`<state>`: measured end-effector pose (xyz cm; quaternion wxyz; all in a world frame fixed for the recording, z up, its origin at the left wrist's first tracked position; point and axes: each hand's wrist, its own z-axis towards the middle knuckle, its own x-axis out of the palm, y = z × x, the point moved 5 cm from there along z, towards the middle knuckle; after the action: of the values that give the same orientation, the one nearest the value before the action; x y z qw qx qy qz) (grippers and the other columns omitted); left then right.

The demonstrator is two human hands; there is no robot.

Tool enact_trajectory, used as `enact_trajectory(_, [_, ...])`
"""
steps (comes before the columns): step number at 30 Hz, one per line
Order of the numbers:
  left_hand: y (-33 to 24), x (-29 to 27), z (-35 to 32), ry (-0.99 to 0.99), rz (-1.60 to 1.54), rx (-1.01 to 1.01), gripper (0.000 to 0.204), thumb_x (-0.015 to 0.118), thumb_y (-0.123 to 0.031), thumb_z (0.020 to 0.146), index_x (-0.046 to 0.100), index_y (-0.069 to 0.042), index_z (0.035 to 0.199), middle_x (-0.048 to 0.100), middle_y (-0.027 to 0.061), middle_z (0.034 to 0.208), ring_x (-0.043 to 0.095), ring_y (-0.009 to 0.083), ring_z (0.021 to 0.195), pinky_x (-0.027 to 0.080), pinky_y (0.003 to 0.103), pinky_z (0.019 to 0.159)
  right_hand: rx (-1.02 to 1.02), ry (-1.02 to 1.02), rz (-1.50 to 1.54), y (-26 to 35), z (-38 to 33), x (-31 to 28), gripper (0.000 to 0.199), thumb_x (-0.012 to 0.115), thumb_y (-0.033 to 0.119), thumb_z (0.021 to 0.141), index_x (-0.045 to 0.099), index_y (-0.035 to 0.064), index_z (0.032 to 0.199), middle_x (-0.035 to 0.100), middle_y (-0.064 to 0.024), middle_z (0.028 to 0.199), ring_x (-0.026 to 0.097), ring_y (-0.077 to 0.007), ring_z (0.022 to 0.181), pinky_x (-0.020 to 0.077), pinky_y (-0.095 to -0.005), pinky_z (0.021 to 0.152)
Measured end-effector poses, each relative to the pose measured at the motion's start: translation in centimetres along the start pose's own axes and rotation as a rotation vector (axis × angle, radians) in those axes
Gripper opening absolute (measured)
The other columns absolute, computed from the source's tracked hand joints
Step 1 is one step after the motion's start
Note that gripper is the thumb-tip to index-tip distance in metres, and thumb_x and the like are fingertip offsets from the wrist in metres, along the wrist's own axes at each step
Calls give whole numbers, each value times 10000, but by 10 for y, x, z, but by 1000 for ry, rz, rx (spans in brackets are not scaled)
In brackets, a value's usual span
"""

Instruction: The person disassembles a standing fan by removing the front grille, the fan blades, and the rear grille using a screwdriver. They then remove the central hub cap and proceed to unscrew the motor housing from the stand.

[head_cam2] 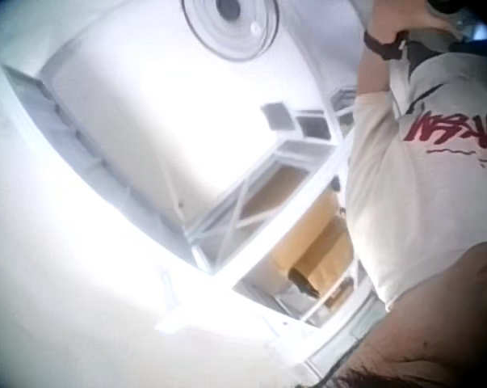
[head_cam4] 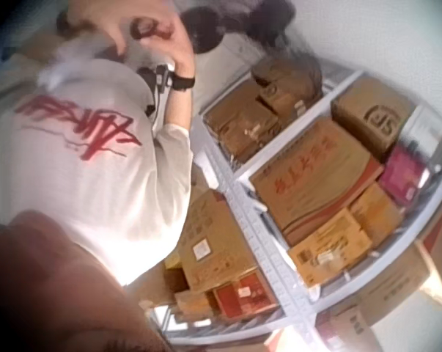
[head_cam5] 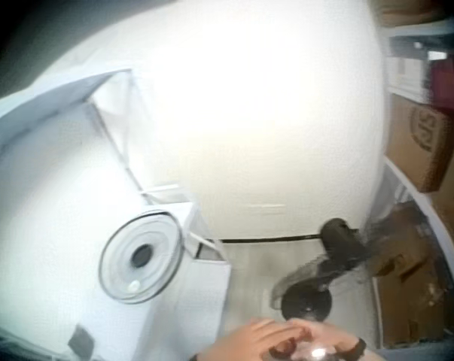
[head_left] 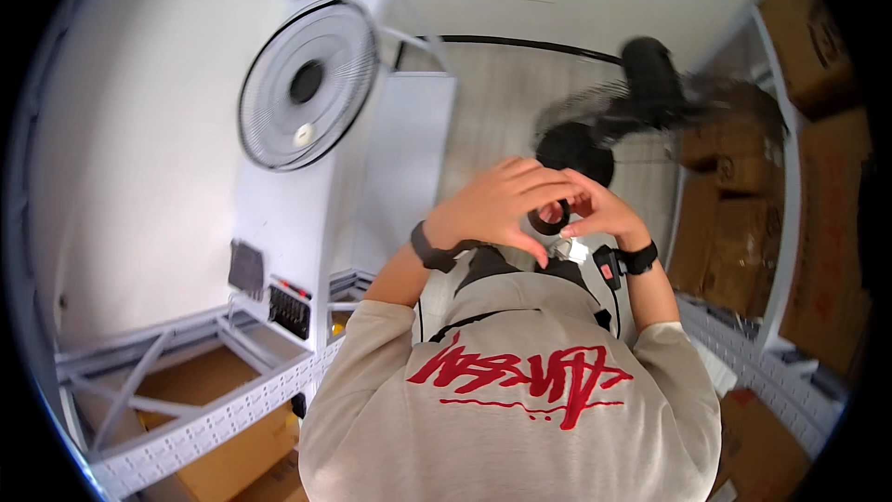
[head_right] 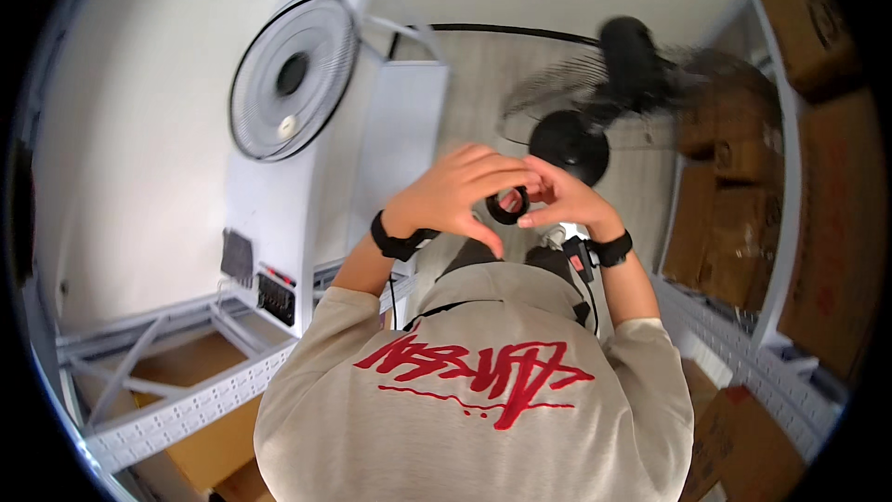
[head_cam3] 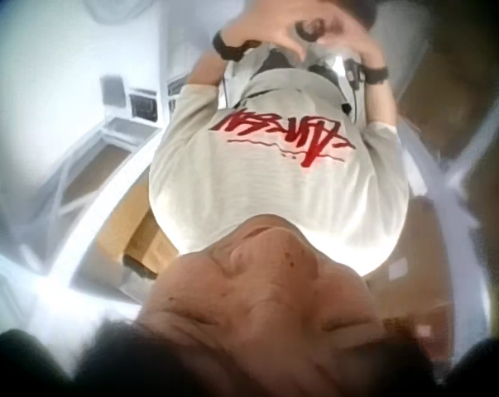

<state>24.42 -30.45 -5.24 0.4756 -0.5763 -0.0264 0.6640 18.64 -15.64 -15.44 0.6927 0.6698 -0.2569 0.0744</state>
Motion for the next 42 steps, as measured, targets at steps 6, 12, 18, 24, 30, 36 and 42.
enact_trajectory(6, [47,-36,-90,20,118,-199,643,827,-335,699,603,-102,1255,626,40,1246,588,229,1051,437,370,905,54,33,115,-39,98,37,622,725,-5,813,441,46,1364,619,-85,1205,616,-173,1077,491,-325,926])
enact_trajectory(12, [102,-129,-182,-464,214,-577,595,814,-260,741,583,-76,1258,657,86,1188,629,263,1025,486,370,888,102,-7,24,-41,179,81,546,669,75,901,441,84,1397,609,-118,1282,626,-176,1089,480,-322,932])
enact_trajectory(18, [209,-191,-282,-773,524,-959,602,827,-268,722,559,-42,1211,547,160,1185,612,333,1037,519,408,868,195,-39,-126,-63,206,83,355,645,125,932,563,44,1268,676,-102,1143,640,-168,1037,485,-297,890])
enact_trajectory(24, [268,-196,-297,-625,408,-1112,679,836,-298,701,567,-26,1261,560,174,1206,580,323,1115,492,407,937,233,-151,-151,-62,193,68,301,641,148,948,587,51,1228,688,-84,1108,641,-143,1016,490,-288,868])
enact_trajectory(30, [295,-189,-297,-590,351,-1093,794,846,-208,658,511,-32,1356,542,214,1319,507,356,1236,430,425,1034,258,-253,-158,-63,166,54,302,642,173,953,586,48,1223,690,-81,1106,645,-138,1002,490,-287,862])
enact_trajectory(36, [262,-193,-265,-774,461,-912,526,733,-131,781,567,-31,1270,587,187,1259,531,357,1203,415,432,1027,308,-341,-104,-77,119,37,303,625,187,971,579,39,1231,685,-78,1108,647,-143,1007,505,-274,848])
enact_trajectory(42, [218,-147,-168,-783,275,-559,413,699,-109,848,586,-44,1240,636,131,1231,584,309,1169,438,406,1004,371,-619,-82,-96,41,-29,314,605,262,988,589,32,1202,687,-70,1085,663,-146,1002,530,-268,837])
